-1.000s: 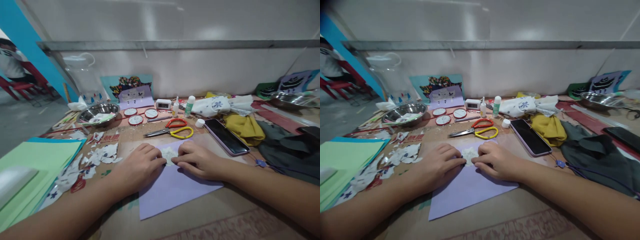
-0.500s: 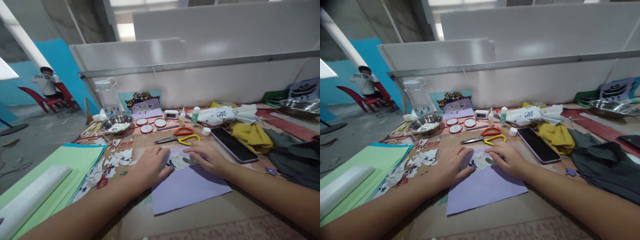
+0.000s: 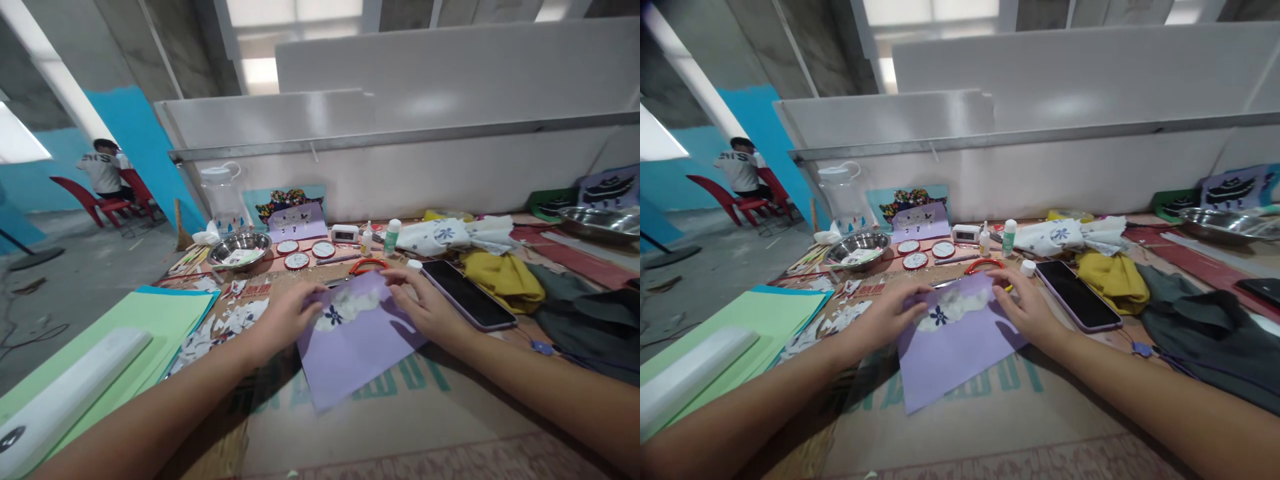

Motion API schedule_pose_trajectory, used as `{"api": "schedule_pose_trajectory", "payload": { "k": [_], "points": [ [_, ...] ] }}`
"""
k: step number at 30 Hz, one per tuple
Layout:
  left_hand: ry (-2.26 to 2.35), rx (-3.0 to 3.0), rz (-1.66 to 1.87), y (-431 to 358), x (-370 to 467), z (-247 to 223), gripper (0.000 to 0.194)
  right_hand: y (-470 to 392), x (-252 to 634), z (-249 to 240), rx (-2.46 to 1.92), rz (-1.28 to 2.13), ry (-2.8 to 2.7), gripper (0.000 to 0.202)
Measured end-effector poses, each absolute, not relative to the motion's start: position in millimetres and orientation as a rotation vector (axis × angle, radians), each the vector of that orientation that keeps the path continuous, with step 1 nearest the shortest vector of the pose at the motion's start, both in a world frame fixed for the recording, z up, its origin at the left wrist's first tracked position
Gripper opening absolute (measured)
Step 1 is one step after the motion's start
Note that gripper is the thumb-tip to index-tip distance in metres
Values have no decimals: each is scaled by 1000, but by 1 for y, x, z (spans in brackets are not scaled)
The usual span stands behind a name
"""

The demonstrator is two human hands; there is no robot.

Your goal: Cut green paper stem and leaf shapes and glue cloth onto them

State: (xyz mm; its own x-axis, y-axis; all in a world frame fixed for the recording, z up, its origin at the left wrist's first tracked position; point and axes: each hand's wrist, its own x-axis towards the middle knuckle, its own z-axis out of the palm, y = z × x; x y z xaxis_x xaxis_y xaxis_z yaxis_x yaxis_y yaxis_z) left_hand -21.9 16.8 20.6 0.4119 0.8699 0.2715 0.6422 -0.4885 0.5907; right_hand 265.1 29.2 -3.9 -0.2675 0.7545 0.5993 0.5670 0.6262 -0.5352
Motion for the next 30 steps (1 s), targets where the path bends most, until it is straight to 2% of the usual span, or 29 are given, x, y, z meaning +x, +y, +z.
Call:
{"api": "schedule_pose_trajectory", "payload": {
  "k": [6,12,16,18,22,26,30],
  "points": [
    [1236,2284,635,11,-17,15,13,33,263,-5,-1043,280,-1957,24],
    [1259,2314,593,9,-17,11,14,38,265,-11,-1104,346,-1914,33],
    [1273,2471,503,15,-29,35,17,36,266,-11,-1162,423,-1971,34],
    [1646,2640,415,27,-50,54,23,35,265,-11,-1151,424,-1984,33],
    [2152,2550,444,58,-111,77,29,36,262,-10,-1138,395,-1993,31],
    [2336,2406,349,81,-153,67,38,36,261,-9,-1175,397,-2000,29],
    [2407,2270,283,97,-166,54,35,36,261,-8,-1211,429,-1945,28]
  ]
}}
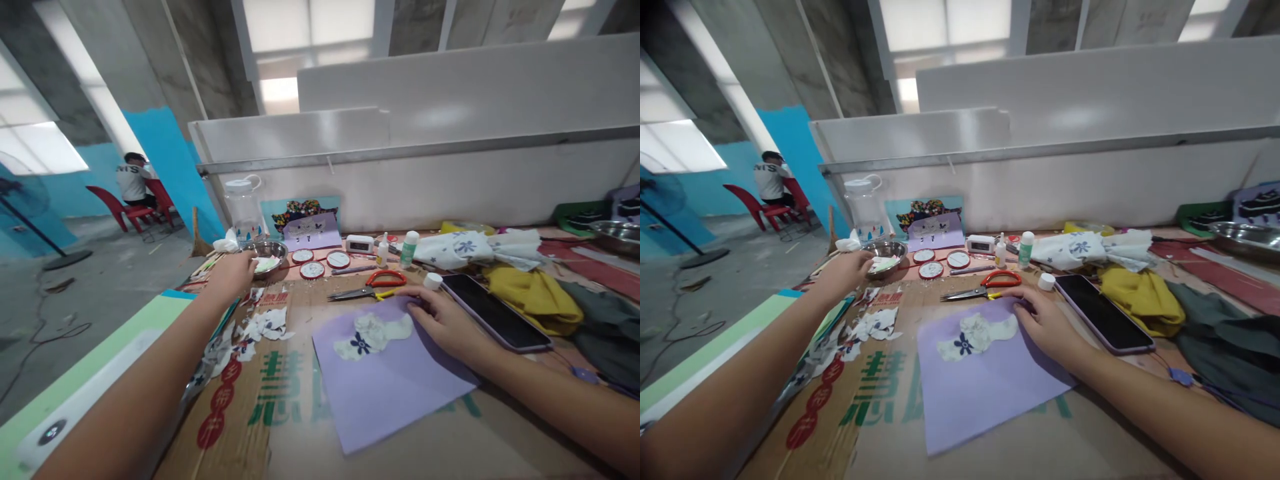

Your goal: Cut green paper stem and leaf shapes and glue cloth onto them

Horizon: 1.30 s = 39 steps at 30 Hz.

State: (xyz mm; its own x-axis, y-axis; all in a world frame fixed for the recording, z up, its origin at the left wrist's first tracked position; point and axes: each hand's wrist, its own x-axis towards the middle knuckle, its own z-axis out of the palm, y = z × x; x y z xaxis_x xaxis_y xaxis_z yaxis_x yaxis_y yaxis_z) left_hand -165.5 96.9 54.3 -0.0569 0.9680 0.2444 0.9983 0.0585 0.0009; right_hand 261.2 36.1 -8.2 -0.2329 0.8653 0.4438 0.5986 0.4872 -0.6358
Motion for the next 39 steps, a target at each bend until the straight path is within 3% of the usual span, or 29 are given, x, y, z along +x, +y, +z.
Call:
{"api": "schedule_pose_trajectory", "payload": {
  "k": [9,15,24,29,33,36,39],
  "points": [
    [-2360,-2138,-9,154,-172,44,35,41,267,-7,-1290,879,-1692,29],
    [-2398,-2157,-47,168,-174,35,36,28,252,12,-1271,1174,-1574,31],
    [-2390,-1969,-664,139,-171,74,35,46,177,13,-1188,1143,-1640,24],
    [-2160,-1881,-1082,111,-151,116,37,52,114,6,-1139,1194,-1667,39],
    [-2014,-1966,-1277,85,-124,125,42,56,119,11,-1057,1182,-1781,38],
    [-2122,-2089,-1520,68,-100,119,45,59,165,25,-1038,1064,-1930,41],
    [-2163,-2405,-1789,55,-73,112,53,62,217,35,-1122,561,-2336,52]
  ]
}}
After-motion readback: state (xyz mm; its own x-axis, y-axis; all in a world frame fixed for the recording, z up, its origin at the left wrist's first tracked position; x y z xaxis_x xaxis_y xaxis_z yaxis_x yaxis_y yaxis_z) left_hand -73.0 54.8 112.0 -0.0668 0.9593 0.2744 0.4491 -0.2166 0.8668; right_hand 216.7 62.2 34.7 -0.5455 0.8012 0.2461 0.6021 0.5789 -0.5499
